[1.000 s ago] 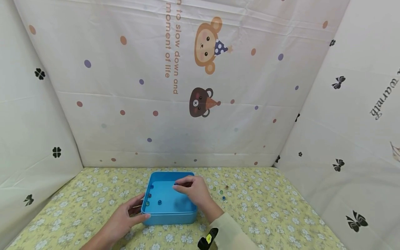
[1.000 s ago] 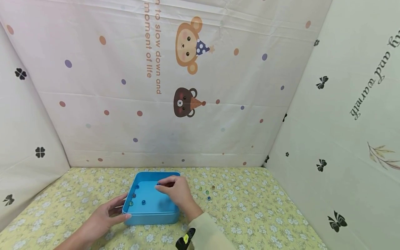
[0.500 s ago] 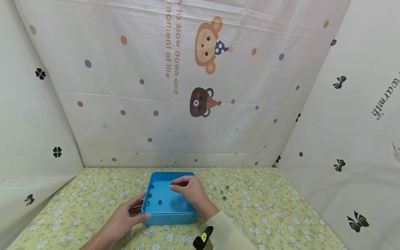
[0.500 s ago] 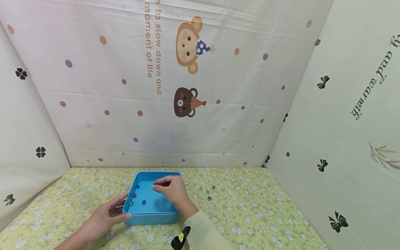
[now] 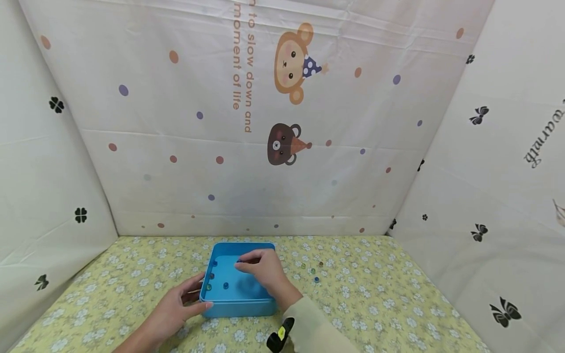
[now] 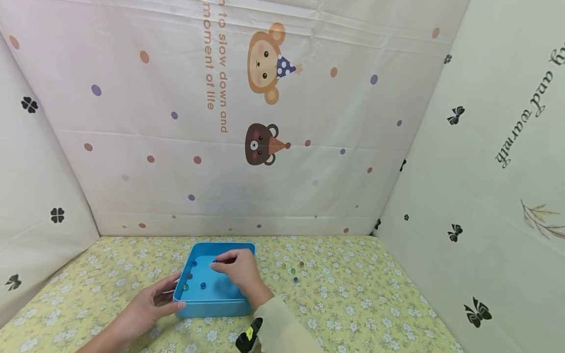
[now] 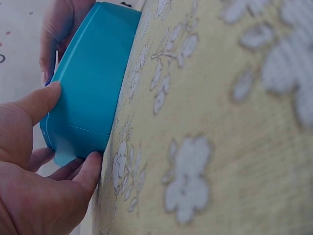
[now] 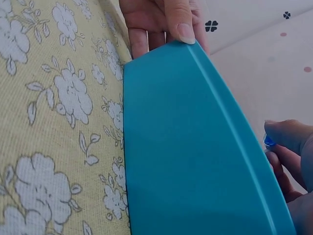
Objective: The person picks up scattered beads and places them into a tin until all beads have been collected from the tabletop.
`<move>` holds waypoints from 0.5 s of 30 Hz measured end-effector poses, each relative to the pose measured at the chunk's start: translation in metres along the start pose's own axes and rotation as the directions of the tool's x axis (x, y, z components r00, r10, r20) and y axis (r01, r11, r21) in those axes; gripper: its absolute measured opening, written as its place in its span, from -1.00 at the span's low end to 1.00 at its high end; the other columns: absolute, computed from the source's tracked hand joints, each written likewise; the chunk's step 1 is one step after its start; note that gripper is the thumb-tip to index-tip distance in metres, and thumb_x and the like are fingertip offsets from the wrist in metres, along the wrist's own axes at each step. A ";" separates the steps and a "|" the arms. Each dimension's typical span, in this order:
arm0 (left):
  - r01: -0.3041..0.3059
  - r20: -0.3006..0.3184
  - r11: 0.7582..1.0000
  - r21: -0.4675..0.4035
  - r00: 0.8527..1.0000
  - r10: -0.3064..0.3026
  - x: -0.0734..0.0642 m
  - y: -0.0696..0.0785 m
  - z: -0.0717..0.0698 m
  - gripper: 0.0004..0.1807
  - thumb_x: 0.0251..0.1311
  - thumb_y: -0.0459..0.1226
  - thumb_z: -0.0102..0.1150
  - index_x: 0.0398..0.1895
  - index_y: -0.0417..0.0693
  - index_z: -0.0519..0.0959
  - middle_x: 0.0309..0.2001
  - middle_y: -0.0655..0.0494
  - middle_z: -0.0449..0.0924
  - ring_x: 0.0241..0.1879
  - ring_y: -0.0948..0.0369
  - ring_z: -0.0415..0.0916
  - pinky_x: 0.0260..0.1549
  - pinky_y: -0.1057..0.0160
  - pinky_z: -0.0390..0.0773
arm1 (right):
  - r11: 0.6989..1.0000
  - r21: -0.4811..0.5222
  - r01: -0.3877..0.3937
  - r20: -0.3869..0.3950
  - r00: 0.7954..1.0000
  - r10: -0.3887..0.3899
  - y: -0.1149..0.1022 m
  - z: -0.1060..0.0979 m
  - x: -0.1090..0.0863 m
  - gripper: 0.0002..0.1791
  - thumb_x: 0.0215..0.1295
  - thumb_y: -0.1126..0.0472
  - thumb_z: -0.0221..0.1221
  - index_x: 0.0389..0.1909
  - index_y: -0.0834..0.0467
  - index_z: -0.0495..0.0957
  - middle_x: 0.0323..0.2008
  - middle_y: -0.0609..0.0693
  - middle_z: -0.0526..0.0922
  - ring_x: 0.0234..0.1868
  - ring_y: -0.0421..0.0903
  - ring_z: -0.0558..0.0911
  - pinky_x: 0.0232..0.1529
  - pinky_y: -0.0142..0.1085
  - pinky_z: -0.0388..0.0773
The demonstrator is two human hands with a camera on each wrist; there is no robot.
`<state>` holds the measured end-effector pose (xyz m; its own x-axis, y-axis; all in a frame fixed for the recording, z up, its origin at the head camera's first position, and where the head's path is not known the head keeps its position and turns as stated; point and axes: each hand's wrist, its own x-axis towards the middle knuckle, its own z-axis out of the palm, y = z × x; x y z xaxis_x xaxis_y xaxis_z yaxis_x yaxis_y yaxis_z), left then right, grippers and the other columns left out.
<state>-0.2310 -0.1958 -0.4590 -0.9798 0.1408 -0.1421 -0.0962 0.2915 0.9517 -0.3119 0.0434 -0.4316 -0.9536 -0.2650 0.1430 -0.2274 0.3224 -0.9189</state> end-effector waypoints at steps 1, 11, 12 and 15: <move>0.000 -0.004 1.000 0.001 1.000 0.000 0.000 0.000 0.000 -0.07 0.30 -0.15 0.38 0.64 -0.04 0.09 0.46 -0.41 0.26 0.37 -0.34 0.37 0.23 0.03 0.78 | 1.000 -0.004 -0.008 0.000 1.000 0.008 0.000 0.001 0.000 -0.79 0.23 0.01 0.47 -0.20 0.02 0.83 -0.19 -0.14 0.79 -0.18 -0.24 0.67 -0.23 -0.37 0.80; -0.004 0.003 1.000 0.006 1.000 0.004 0.000 0.000 -0.001 -0.07 0.31 -0.14 0.37 0.64 -0.05 0.09 0.46 -0.41 0.26 0.38 -0.34 0.36 0.25 0.02 0.77 | 0.997 -0.070 -0.040 0.003 0.999 0.040 0.003 0.006 0.008 -0.82 0.22 0.01 0.48 -0.21 -0.03 0.83 -0.21 -0.17 0.77 -0.19 -0.24 0.67 -0.24 -0.33 0.80; -0.003 0.001 1.000 0.008 1.000 0.003 0.000 0.000 -0.001 -0.06 0.30 -0.13 0.38 0.64 -0.05 0.09 0.46 -0.41 0.26 0.37 -0.34 0.36 0.25 0.01 0.77 | 0.996 -0.076 -0.040 0.008 0.999 0.041 0.004 0.007 0.009 -0.82 0.22 0.01 0.48 -0.21 -0.03 0.84 -0.21 -0.17 0.77 -0.19 -0.24 0.67 -0.23 -0.31 0.80; 0.005 -0.001 1.000 0.007 1.000 -0.005 0.000 0.000 -0.001 -0.05 0.29 -0.12 0.39 0.64 -0.04 0.10 0.46 -0.40 0.26 0.38 -0.34 0.36 0.24 0.01 0.77 | 0.995 -0.091 -0.051 0.019 0.998 0.052 0.005 0.009 0.011 -0.83 0.22 0.00 0.48 -0.22 -0.04 0.84 -0.21 -0.20 0.76 -0.19 -0.25 0.66 -0.20 -0.30 0.81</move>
<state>-0.2313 -0.1967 -0.4590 -0.9795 0.1385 -0.1461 -0.0993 0.2991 0.9490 -0.3222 0.0342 -0.4379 -0.9602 -0.2651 0.0875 -0.1960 0.4170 -0.8875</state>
